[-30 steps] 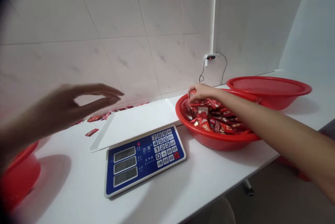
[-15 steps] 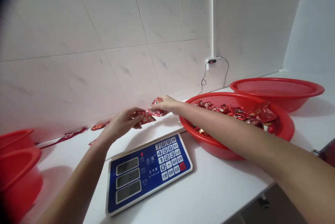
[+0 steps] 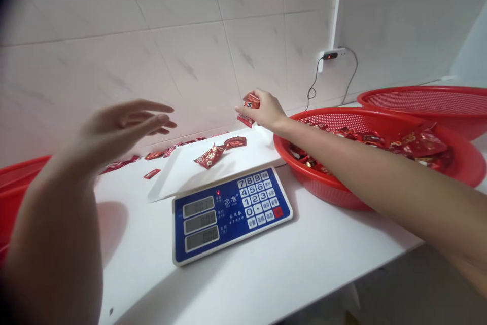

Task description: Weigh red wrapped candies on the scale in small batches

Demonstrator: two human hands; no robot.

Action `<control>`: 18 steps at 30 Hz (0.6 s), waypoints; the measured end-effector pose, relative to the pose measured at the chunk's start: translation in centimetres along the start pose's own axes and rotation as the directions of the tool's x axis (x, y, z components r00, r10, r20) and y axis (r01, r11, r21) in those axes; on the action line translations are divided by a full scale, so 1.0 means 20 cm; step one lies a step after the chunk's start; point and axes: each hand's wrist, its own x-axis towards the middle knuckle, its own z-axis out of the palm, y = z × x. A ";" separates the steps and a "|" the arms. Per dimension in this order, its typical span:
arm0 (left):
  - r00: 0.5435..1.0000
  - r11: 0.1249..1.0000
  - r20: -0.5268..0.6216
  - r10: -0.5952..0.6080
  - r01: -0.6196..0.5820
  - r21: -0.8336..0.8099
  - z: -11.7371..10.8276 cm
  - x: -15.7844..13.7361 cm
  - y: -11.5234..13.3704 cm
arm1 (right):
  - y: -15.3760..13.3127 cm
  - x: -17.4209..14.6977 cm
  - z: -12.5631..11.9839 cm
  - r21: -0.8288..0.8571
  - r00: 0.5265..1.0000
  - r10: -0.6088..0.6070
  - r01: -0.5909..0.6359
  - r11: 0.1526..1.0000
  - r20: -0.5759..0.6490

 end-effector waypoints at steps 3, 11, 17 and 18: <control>0.995 0.996 -0.075 0.068 -0.073 -0.058 -0.02 -0.03 0.01 | -0.02 -0.03 0.02 0.076 0.996 0.039 -0.046 0.996 0.083; 0.932 0.932 0.013 0.362 -0.362 0.009 0.21 -0.03 0.12 | -0.13 -0.12 0.15 0.441 0.948 0.088 -0.222 0.869 0.305; 0.877 0.872 -0.029 0.480 -0.473 0.130 0.31 -0.02 0.11 | -0.11 -0.12 0.13 0.355 0.857 0.109 -0.321 0.878 0.504; 0.911 0.913 -0.055 0.408 -0.405 0.056 0.31 -0.01 0.09 | -0.10 -0.12 0.12 0.335 0.836 0.088 -0.311 0.889 0.542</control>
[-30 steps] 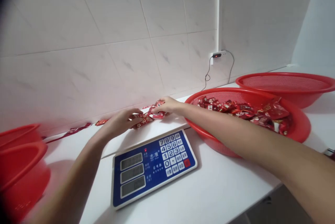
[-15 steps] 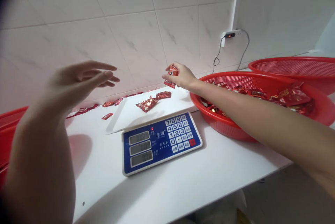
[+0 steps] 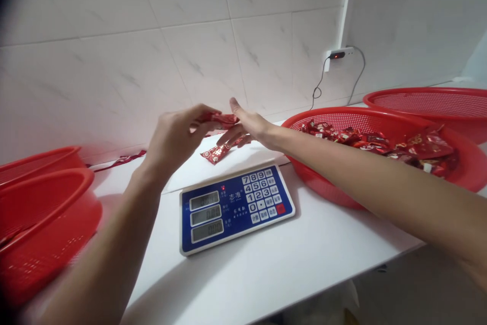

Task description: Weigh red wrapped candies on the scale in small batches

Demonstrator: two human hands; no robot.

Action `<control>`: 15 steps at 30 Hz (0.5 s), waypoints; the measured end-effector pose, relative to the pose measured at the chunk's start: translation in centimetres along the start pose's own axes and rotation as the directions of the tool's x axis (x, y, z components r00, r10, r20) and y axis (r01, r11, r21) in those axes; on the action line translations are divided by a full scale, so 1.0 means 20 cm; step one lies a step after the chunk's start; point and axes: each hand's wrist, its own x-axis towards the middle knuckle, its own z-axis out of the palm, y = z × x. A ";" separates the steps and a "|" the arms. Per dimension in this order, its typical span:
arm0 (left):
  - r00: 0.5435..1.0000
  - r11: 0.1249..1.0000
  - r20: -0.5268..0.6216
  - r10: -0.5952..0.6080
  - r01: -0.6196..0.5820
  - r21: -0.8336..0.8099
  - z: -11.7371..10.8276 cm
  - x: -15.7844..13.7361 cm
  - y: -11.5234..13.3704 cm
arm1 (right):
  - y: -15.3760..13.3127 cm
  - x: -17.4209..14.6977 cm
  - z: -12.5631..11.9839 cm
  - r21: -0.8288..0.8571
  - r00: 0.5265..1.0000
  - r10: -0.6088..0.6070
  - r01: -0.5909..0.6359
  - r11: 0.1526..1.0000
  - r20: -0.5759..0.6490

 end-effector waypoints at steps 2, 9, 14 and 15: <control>0.984 0.971 0.015 -0.176 0.176 -0.163 -0.01 0.01 -0.05 | 0.01 0.00 -0.02 -0.072 0.997 -0.046 0.050 0.996 0.055; 0.828 0.855 0.474 -0.300 0.454 -0.252 -0.10 0.01 -0.15 | 0.05 0.03 -0.06 -0.250 0.978 -0.173 0.196 0.948 0.113; 0.825 0.872 0.477 -0.303 0.442 -0.210 -0.10 0.00 -0.16 | 0.08 0.05 -0.06 -0.288 0.983 -0.145 0.172 0.942 0.111; 0.830 0.877 0.468 -0.304 0.436 -0.203 -0.09 0.00 -0.16 | 0.07 0.04 -0.05 -0.301 0.983 -0.142 0.172 0.938 0.121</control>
